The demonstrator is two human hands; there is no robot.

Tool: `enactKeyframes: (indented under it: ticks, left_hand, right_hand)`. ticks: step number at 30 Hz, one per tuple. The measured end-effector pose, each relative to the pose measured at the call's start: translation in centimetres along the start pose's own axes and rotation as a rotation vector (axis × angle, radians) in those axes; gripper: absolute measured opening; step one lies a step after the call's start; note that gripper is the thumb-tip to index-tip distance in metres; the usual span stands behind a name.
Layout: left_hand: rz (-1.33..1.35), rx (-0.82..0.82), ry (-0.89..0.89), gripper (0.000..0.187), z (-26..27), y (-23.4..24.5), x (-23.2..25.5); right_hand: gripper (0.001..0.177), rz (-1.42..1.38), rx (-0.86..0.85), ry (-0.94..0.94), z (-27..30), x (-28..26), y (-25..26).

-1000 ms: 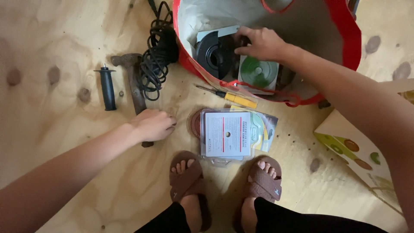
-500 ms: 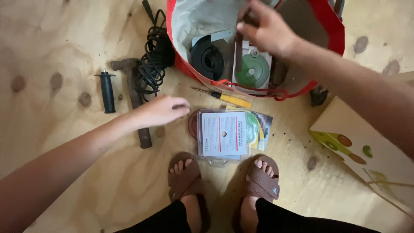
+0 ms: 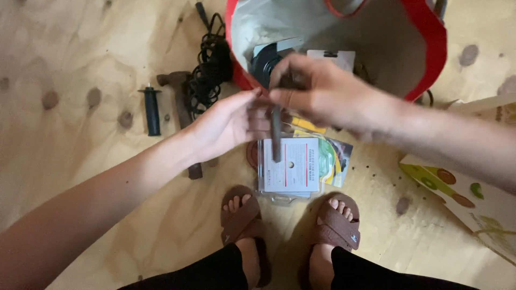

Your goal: Unpacking and sorting various tools and equipment from a red bag onto a plywood floor.

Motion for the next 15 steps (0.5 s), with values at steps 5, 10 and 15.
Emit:
enactKeyframes:
  ticks: [5,10,15]
  left_hand:
    - [-0.085,-0.030,0.124,0.057,1.9,-0.7,-2.1]
    - [-0.025,0.066,0.350,0.077,2.1,2.9,-9.5]
    - [0.049,0.161,0.377,0.084,1.6,3.3,-10.4]
  right_hand:
    - [0.020,0.118,-0.034,-0.119,-0.3,2.9,-3.0]
    - [0.063,-0.006,-0.028,-0.117,-0.3,5.5,-3.0]
    - [0.068,-0.175,-0.037,-0.185,-0.1,7.3,-4.1]
Point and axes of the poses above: each hand's wrist, its own z-axis away from the middle knuckle, its own y-axis out of the back of the hand, x = y × z, the point moved 10 cm from there along -z, towards the middle knuckle, and after that the axes turned 15 degrees about -z, right-handed, at the moved point
